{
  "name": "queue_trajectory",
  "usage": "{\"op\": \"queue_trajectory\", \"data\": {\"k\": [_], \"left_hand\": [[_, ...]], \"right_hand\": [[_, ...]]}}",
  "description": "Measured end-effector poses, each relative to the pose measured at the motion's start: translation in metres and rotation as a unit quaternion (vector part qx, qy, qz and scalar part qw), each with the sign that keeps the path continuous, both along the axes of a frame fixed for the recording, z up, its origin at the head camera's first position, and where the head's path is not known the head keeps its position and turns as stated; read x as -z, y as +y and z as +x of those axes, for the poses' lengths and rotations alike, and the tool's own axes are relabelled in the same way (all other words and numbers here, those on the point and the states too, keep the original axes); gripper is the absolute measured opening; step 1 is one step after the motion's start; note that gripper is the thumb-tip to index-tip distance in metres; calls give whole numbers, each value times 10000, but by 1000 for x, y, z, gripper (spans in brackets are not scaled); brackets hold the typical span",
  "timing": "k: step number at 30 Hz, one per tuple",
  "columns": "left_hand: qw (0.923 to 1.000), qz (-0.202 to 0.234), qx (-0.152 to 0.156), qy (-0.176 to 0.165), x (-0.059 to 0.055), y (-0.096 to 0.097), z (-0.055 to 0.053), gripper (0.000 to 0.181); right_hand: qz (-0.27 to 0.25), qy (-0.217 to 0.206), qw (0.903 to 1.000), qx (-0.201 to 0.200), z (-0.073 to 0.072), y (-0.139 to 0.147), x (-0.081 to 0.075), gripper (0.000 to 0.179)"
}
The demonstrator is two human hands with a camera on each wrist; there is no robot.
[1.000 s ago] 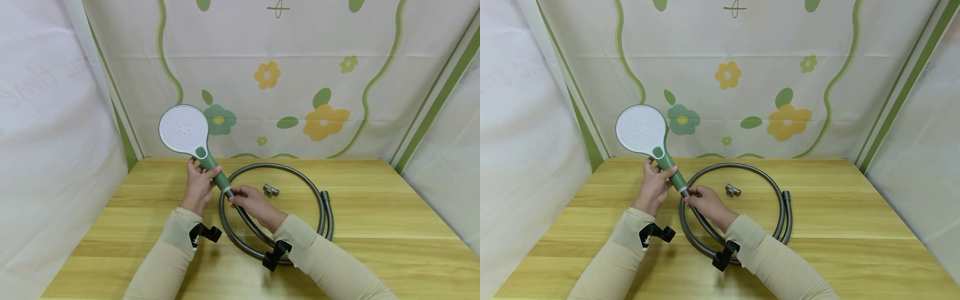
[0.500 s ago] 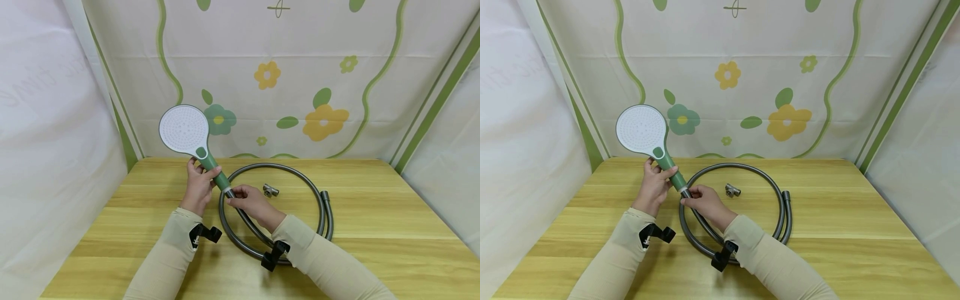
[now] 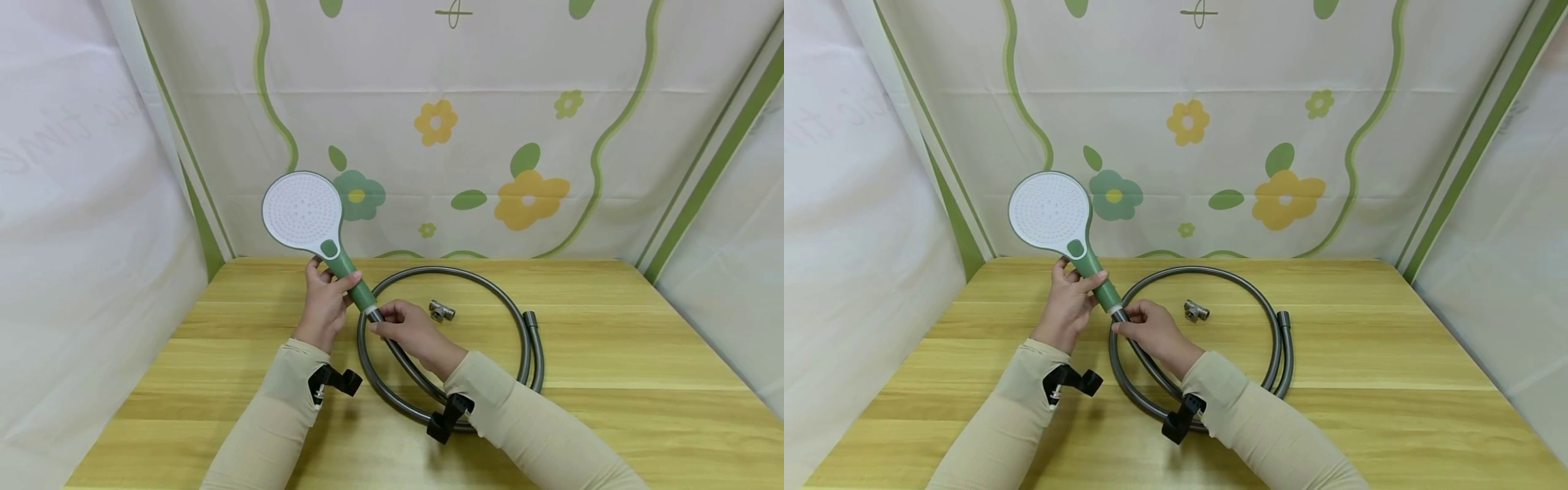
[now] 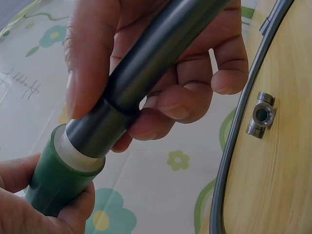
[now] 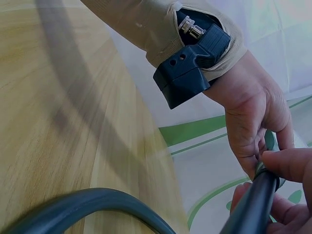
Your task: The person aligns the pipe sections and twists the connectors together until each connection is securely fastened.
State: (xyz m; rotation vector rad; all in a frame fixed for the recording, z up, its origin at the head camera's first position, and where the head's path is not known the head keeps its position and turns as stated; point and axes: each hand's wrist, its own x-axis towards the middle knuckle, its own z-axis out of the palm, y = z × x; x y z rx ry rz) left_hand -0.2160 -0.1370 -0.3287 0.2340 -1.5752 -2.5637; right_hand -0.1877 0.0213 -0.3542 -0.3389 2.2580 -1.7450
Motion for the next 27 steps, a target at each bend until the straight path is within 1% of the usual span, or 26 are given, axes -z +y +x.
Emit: {"op": "queue_trajectory", "data": {"k": [8, 12, 16, 19, 27], "left_hand": [[10000, -56, -22, -72, -2, 1, 0, 85], [9999, -71, -8, -110, -3, 1, 0, 86], [9999, -54, 2, -147, -2, 0, 0, 87], [9999, -57, 17, -121, -2, -1, -1, 87], [9999, -81, 60, -65, -1, -2, -2, 87]], "right_hand": [[-28, -79, 9999, -87, 1, 1, -2, 27], [-72, -106, 9997, -191, 1, 2, -3, 27], [-49, -118, 9994, -308, 1, 2, -3, 28], [-32, -154, 9994, -322, 1, 2, -4, 29], [8, -420, 9985, -338, 2, 1, -8, 30]]}}
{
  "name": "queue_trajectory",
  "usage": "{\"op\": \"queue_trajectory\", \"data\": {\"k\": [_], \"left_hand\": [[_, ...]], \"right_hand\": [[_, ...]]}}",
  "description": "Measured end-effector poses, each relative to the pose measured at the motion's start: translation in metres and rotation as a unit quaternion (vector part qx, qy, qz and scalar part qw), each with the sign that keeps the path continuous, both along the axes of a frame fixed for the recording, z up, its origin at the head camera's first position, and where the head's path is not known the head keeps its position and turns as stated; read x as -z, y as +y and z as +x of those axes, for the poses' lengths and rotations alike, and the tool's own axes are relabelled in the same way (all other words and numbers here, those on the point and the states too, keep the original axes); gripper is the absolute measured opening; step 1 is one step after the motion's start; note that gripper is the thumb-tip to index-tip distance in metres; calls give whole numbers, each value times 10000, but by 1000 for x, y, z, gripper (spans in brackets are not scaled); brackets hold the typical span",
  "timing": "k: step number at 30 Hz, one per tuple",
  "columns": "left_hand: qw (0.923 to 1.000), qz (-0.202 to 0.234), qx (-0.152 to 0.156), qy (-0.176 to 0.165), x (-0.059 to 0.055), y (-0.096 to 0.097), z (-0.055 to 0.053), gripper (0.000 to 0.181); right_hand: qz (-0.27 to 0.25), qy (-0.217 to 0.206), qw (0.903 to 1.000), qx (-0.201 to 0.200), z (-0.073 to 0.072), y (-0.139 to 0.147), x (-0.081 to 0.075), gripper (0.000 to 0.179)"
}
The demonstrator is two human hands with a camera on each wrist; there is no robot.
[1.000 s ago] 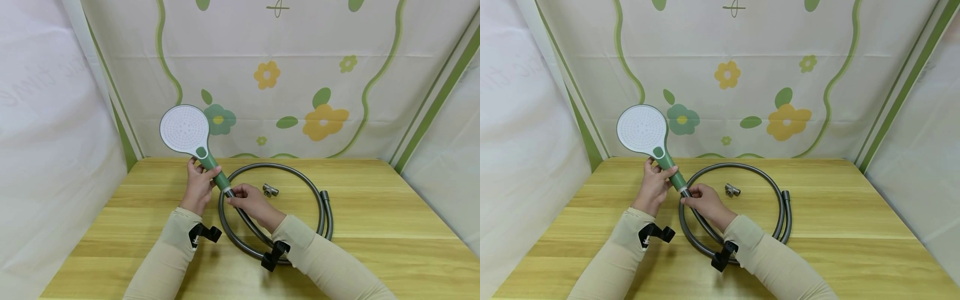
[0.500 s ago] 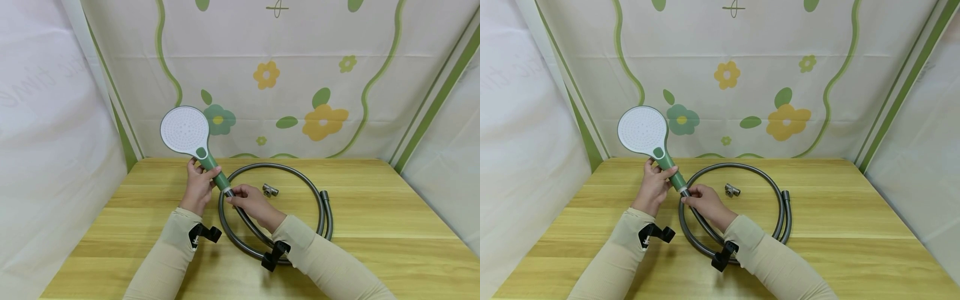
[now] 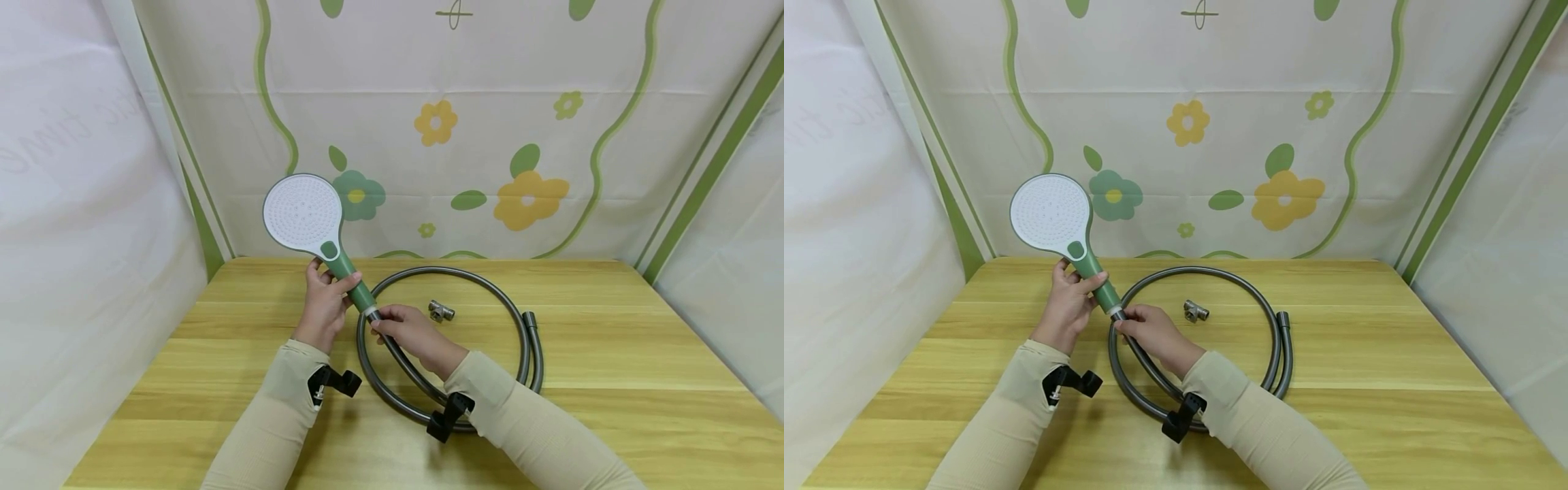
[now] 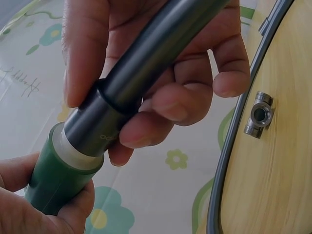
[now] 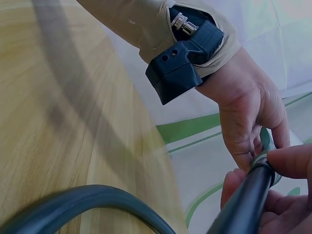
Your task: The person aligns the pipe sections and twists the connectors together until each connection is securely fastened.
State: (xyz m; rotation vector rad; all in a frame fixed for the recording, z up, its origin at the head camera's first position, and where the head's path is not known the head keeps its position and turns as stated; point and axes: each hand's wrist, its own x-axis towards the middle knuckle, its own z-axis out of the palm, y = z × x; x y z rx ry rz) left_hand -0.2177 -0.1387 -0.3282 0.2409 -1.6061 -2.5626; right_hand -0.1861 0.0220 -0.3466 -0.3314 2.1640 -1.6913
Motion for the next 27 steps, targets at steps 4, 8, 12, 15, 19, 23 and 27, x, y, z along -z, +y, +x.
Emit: {"op": "queue_trajectory", "data": {"k": [4, 8, 12, 15, 19, 23, 27], "left_hand": [[10000, 10, -12, -21, 0, 0, 1, 87], [10000, 57, -20, -49, -1, 0, 1, 86], [9999, 109, -29, -54, -1, 1, 1, 86], [9999, 98, -33, -49, 0, 1, 1, 86], [9999, 95, -40, -33, 0, 1, 1, 86], [9999, 97, -47, -29, 0, 2, 1, 86], [10000, 84, -46, -27, -1, 2, 1, 87]], "right_hand": [[63, -37, 10000, -41, -1, 0, 1, 30], [54, -46, 9999, -92, -2, 1, 2, 31], [12, -41, 9999, -111, -3, 1, 3, 32], [-18, 48, 9999, -106, -2, 1, 4, 34], [102, 380, 9992, -1, -2, 2, 4, 37], [251, 676, 9973, 105, -1, 2, 5, 35], [326, 863, 9956, 182, -1, 3, 6, 35]]}}
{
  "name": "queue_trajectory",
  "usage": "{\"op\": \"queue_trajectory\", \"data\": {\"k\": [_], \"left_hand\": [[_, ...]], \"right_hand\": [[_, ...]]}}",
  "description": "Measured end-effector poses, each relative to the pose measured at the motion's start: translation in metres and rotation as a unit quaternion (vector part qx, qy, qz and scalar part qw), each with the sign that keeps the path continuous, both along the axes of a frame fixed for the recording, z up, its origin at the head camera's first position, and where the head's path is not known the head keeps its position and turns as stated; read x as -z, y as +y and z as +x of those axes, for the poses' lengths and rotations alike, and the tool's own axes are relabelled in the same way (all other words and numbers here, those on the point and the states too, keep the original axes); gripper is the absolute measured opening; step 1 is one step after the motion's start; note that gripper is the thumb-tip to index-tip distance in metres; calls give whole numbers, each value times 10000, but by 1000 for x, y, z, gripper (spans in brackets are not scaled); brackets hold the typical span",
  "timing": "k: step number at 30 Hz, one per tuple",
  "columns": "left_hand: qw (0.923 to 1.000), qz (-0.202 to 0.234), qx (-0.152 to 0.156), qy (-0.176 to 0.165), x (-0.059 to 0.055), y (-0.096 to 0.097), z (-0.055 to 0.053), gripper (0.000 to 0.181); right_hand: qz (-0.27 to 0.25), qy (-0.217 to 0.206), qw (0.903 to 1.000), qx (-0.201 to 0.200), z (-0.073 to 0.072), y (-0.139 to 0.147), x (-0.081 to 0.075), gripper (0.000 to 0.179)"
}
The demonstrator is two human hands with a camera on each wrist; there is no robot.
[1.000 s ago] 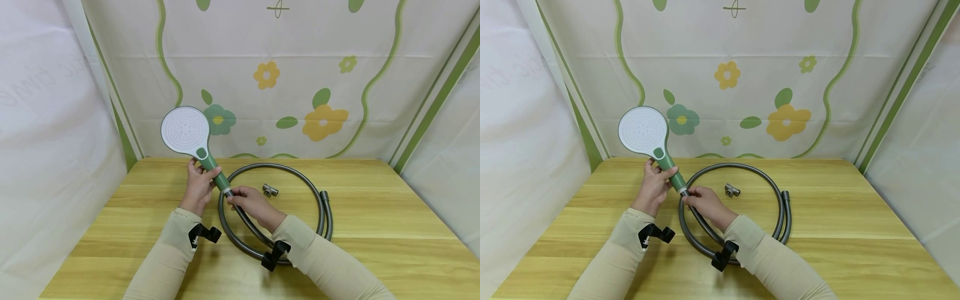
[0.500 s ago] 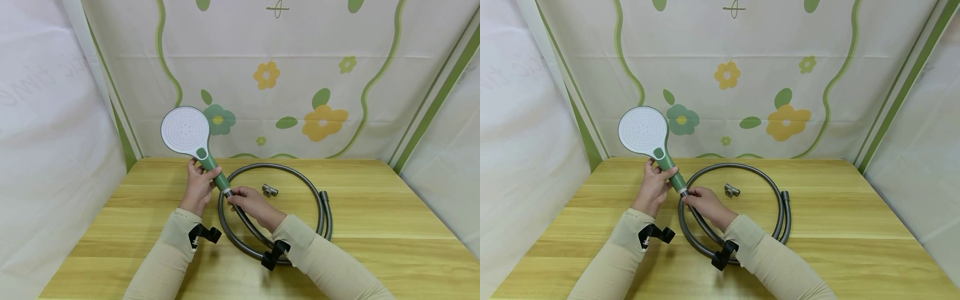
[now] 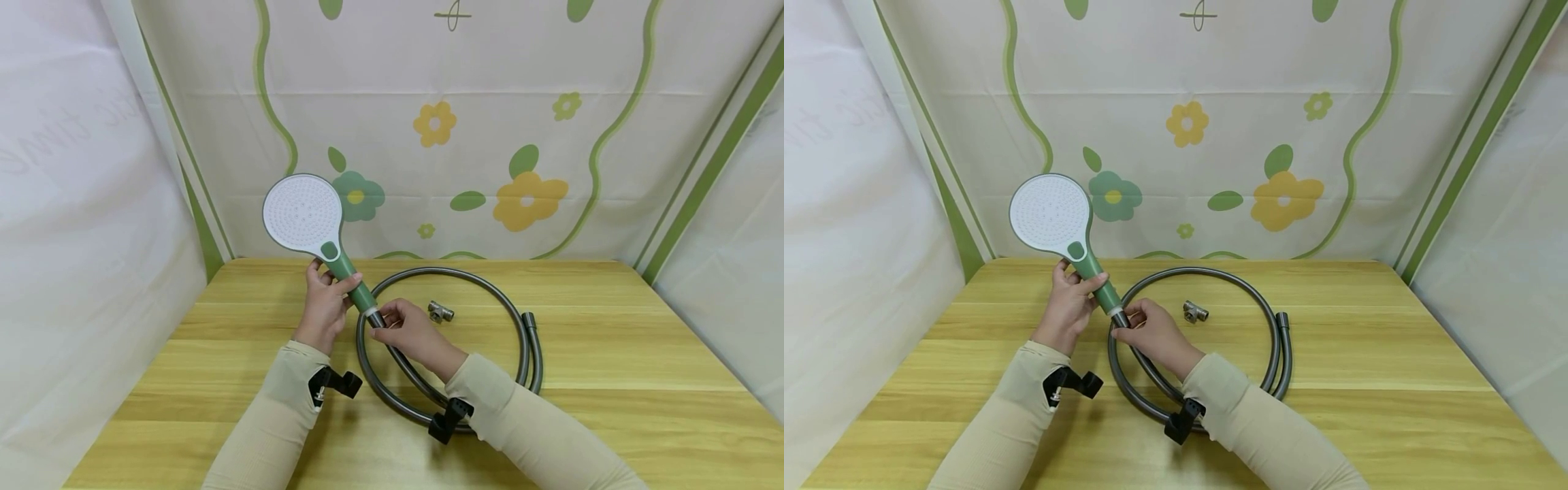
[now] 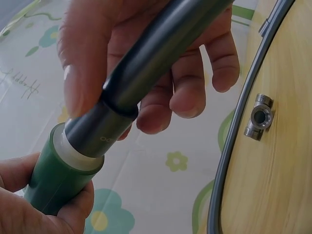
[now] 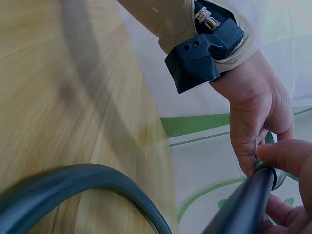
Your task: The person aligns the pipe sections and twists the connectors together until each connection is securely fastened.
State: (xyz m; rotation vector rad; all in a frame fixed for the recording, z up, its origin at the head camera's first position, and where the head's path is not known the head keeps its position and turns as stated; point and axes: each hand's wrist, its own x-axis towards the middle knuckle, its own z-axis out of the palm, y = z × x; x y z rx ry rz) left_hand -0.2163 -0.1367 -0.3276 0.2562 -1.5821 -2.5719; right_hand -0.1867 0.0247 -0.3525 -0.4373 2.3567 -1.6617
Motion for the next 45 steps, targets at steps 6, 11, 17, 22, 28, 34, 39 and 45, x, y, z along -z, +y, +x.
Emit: {"op": "queue_trajectory", "data": {"k": [6, 11, 17, 22, 28, 34, 39, 45], "left_hand": [[10000, 77, 19, 15, -1, 0, 1, 87], [10000, 34, 27, 58, -1, 1, 0, 86], [10000, 27, 25, 83, -1, 2, 0, 87], [9999, 60, 45, 91, -2, 2, 1, 87], [9999, 62, 59, 107, -2, 2, 2, 87], [9999, 21, 60, 103, 0, 1, 1, 86], [9999, 33, 58, 86, 0, -1, 2, 86], [10000, 57, 63, 45, 1, -2, 2, 86]], "right_hand": [[78, 252, 9996, 54, 1, -2, 0, 30], [208, 399, 9989, 105, 4, -2, -4, 26], [309, 446, 9984, 150, 5, -2, -4, 23], [297, 502, 9982, 130, 6, -2, -4, 23], [317, 386, 9987, 111, 6, -3, -4, 21], [295, 265, 9992, 29, 8, -4, -5, 22], [367, 189, 9991, -40, 7, -4, -6, 23], [314, 83, 9994, -152, 6, -4, -5, 27]]}}
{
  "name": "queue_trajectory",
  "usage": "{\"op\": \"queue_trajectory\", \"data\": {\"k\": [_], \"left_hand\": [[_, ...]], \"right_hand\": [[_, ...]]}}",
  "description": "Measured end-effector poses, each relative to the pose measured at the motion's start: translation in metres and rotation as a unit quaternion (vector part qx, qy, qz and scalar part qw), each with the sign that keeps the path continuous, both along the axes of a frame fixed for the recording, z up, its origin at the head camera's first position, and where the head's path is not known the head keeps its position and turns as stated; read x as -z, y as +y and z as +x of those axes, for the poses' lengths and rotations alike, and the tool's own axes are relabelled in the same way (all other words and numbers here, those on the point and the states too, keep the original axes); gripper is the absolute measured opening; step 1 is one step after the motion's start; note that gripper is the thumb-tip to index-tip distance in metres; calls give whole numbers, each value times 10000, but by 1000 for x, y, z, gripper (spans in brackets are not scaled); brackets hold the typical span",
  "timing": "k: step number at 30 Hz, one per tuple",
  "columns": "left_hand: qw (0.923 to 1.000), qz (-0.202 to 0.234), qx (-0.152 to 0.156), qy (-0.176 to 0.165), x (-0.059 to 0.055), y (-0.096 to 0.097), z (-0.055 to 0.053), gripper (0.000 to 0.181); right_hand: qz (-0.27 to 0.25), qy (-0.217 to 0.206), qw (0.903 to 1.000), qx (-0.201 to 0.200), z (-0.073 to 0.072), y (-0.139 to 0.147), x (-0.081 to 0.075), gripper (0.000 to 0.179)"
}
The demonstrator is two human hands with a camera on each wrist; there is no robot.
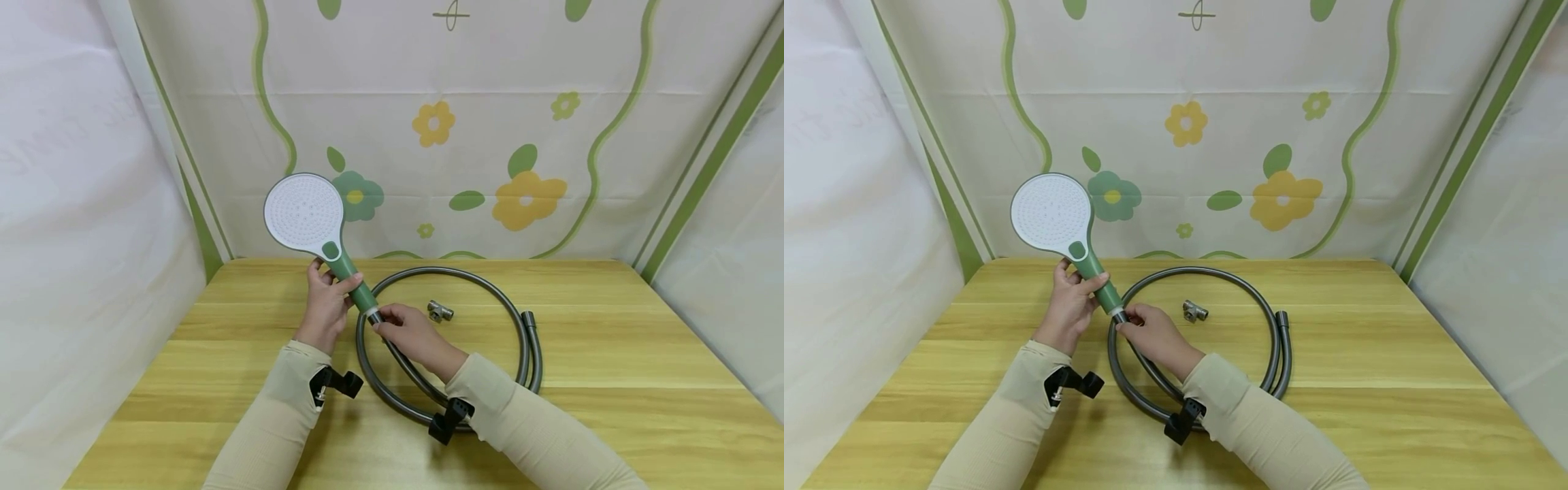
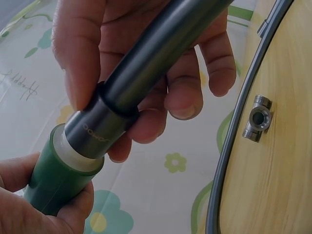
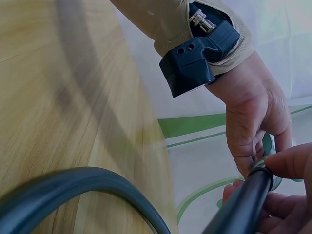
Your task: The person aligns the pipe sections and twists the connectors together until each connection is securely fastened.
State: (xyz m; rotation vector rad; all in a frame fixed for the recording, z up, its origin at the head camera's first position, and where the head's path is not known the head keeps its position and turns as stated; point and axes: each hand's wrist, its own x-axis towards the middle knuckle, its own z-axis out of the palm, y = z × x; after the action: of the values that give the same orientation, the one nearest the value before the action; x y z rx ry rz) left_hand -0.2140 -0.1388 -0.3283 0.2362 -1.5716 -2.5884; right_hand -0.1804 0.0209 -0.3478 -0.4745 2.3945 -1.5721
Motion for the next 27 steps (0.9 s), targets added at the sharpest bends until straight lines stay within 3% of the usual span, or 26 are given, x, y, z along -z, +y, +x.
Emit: {"op": "queue_trajectory", "data": {"k": [7, 18, 27], "left_hand": [[10000, -12, 13, -12, -1, 0, 1, 87], [10000, -20, 16, -47, -1, -1, -1, 86], [10000, 0, 15, -34, 0, -1, -2, 86]], "right_hand": [[-162, -210, 9996, -49, 0, 1, -1, 29], [-56, -180, 9998, -64, -2, 0, -1, 29], [-75, -208, 9998, -11, -3, 1, 1, 42]]}}
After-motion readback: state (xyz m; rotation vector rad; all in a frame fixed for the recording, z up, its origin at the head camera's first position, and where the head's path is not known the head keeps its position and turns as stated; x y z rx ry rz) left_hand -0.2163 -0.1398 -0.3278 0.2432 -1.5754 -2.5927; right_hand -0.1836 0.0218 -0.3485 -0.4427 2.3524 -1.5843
